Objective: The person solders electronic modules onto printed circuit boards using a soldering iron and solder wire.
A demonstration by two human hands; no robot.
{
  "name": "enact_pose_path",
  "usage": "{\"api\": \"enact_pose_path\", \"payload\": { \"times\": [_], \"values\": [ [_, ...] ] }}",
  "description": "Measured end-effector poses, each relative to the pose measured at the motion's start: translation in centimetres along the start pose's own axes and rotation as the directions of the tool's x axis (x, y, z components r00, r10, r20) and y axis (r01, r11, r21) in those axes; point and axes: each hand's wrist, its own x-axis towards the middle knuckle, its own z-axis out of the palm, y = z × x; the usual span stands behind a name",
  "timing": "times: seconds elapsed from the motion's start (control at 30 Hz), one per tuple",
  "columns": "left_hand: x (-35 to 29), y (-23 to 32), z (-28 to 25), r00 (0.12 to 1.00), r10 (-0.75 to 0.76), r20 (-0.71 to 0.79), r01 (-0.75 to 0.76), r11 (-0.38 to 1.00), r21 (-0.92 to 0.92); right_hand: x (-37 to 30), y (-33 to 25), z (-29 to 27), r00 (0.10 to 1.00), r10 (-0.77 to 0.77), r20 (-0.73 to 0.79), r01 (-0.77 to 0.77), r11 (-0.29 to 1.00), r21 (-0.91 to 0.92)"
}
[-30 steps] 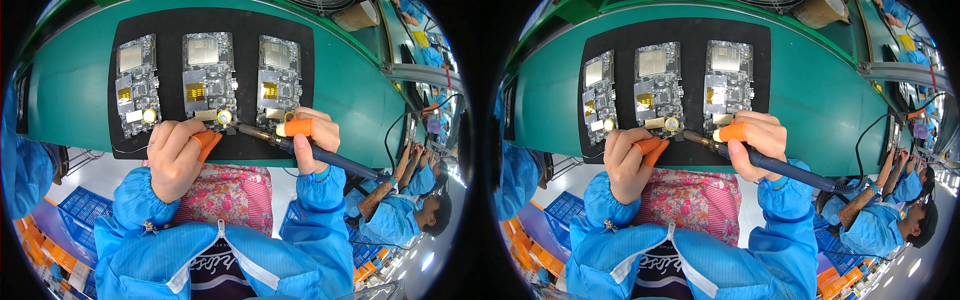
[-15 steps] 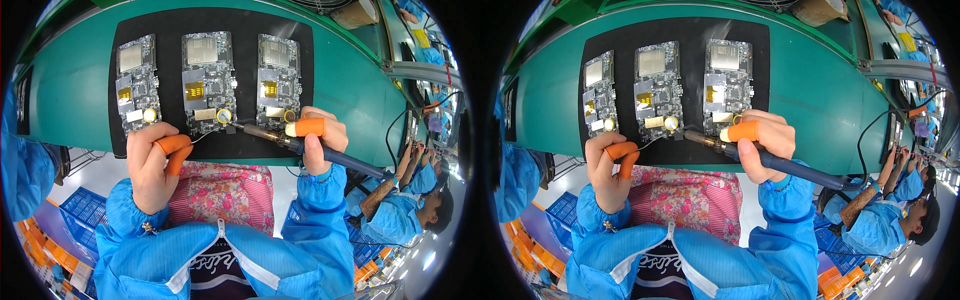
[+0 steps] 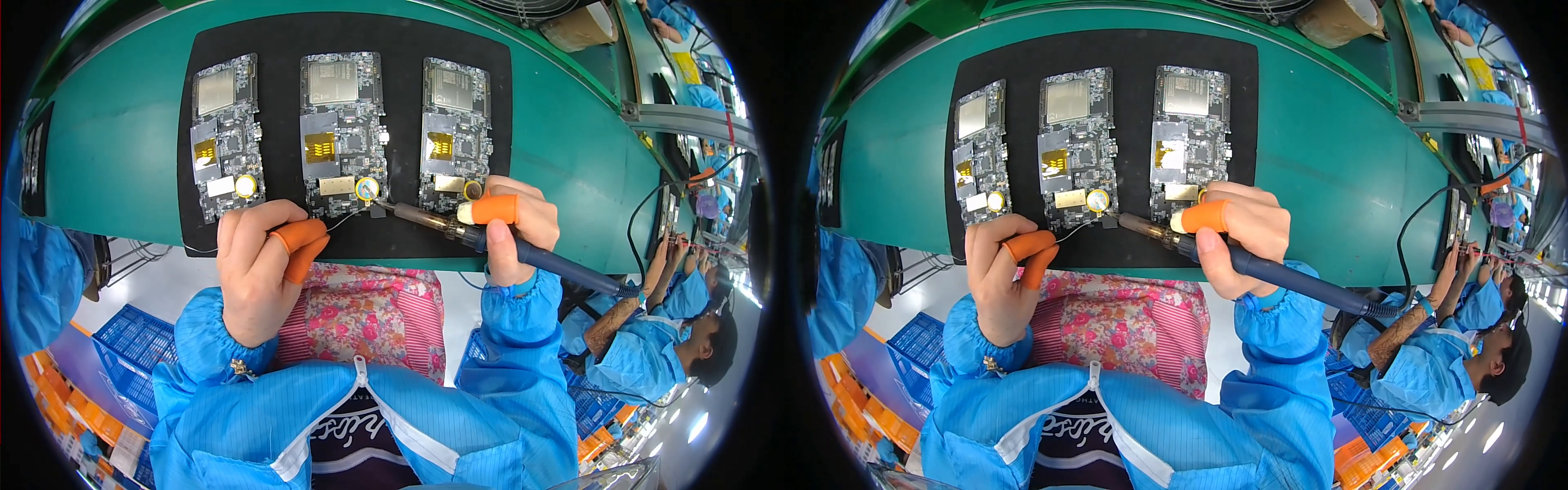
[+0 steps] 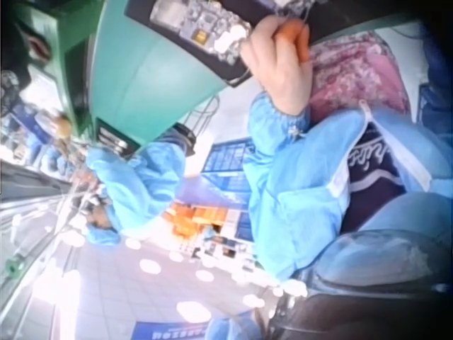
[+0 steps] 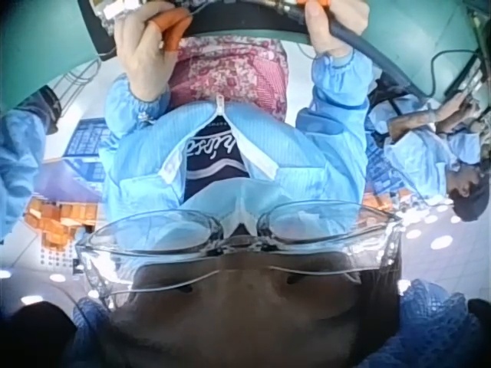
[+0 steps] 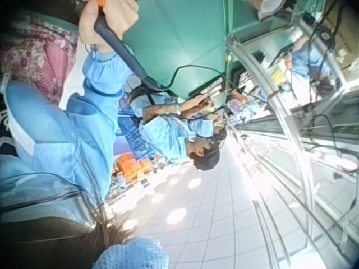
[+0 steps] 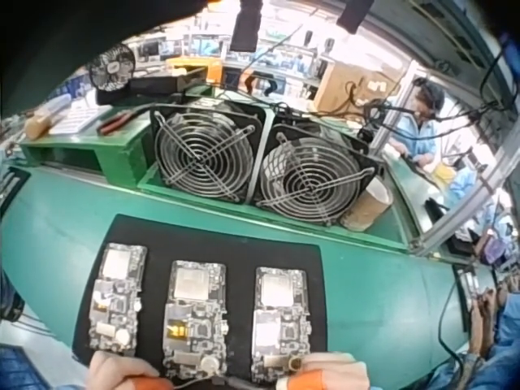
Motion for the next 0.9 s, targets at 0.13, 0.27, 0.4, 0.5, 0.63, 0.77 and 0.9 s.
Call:
{"api": "enact_pose_path", "payload": {
  "times": [0.13, 0.27, 0.4, 0.5, 0.63, 0.77, 0.9],
  "values": [
    [-0.1, 0.0, 0.0, 1.000, 0.003, -0.010, -0.003, 1.000, -0.005, 0.1, -0.5, -0.3, 0.999, 0.041, -0.026, -0.041, 0.999, -0.006],
    [0.1, 0.1, 0.0, 0.999, 0.028, -0.038, -0.028, 1.000, 0.002, 0.3, -0.4, 0.3, 1.000, 0.008, 0.018, -0.008, 1.000, 0.019],
    [0.1, -0.2, 0.3, 1.000, 0.019, -0.023, -0.020, 1.000, -0.010, 0.2, -0.5, 1.0, 1.000, 0.015, 0.016, -0.014, 0.999, -0.039],
    [0.1, -0.4, 0.7, 1.000, 0.020, -0.024, -0.021, 0.999, -0.026, -0.1, -0.7, 1.1, 0.996, 0.086, 0.008, -0.085, 0.993, -0.085],
    [0.3, -0.3, 1.1, 0.999, 0.024, -0.021, -0.025, 1.000, -0.016, 0.4, 0.1, 0.7, 0.999, -0.038, 0.039, 0.039, 0.999, -0.024],
    [0.5, -0.7, 1.3, 0.997, 0.065, -0.027, -0.066, 0.998, -0.014, 0.6, -0.6, 0.8, 0.998, 0.014, 0.067, -0.008, 0.996, -0.086],
    [0.7, -0.5, 2.2, 0.997, 0.067, -0.030, -0.069, 0.996, -0.061, 0.5, -0.4, 0.6, 0.998, 0.005, 0.056, 0.002, 0.993, -0.118]
  ]
}}
